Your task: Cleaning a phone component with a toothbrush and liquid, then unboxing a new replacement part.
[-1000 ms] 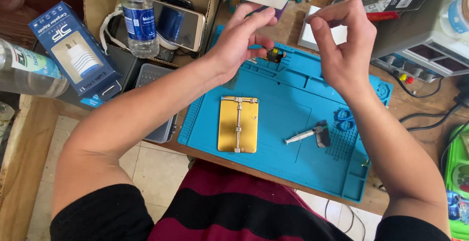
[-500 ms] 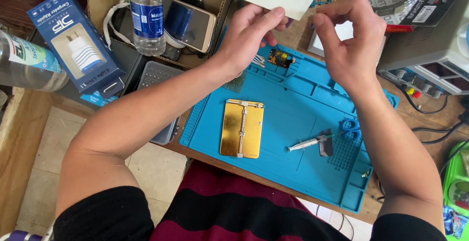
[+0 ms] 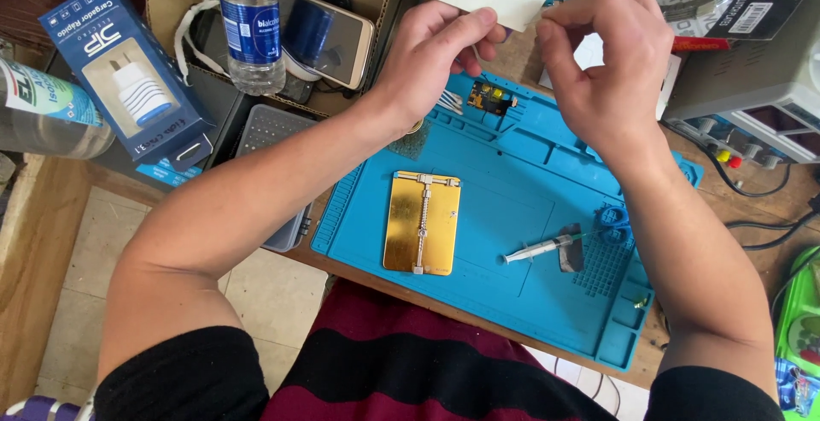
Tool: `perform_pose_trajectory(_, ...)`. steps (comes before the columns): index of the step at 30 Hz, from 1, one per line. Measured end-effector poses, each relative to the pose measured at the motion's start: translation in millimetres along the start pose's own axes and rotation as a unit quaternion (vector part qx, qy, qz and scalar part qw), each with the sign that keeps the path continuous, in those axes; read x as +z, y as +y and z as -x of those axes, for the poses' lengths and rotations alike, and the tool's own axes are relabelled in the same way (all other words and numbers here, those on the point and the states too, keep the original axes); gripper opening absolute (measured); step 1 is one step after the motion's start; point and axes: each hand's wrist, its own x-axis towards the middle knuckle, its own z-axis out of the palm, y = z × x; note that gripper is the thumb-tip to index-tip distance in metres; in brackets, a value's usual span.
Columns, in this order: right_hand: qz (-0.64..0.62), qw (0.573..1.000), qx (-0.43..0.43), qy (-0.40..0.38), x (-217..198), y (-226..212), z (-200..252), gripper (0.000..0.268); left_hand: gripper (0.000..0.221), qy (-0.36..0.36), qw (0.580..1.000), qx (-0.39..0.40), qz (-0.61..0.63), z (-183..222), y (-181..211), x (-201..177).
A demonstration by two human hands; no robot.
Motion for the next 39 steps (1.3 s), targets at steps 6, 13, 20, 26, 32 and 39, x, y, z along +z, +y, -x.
perform_pose_trajectory(6,0.019,0.999,-0.022,-0.025,-2,0,-4,0.016,0.038,0.007,1.0,-0.015,0.012,0,-1,1)
perform_pose_trajectory(13,0.077,0.992,-0.091,-0.035,-6,-8,-16,0.018,0.036,-0.008,0.999,0.011,0.032,-1,-3,1)
perform_pose_trajectory(20,0.051,0.995,-0.056,-0.069,-9,3,-16,0.018,0.038,-0.011,0.999,0.006,0.03,1,3,-3)
perform_pose_trajectory(26,-0.154,0.985,0.044,-0.072,-20,5,-18,0.012,0.039,-0.034,0.998,0.023,0.048,0,12,2)
perform_pose_trajectory(32,-0.157,0.986,-0.002,-0.058,-18,3,-19,0.021,0.044,-0.041,0.998,0.007,0.042,3,21,2)
perform_pose_trajectory(39,-0.145,0.988,-0.032,-0.044,-6,-5,-18,0.037,0.035,-0.049,0.995,-0.016,0.091,4,24,3)
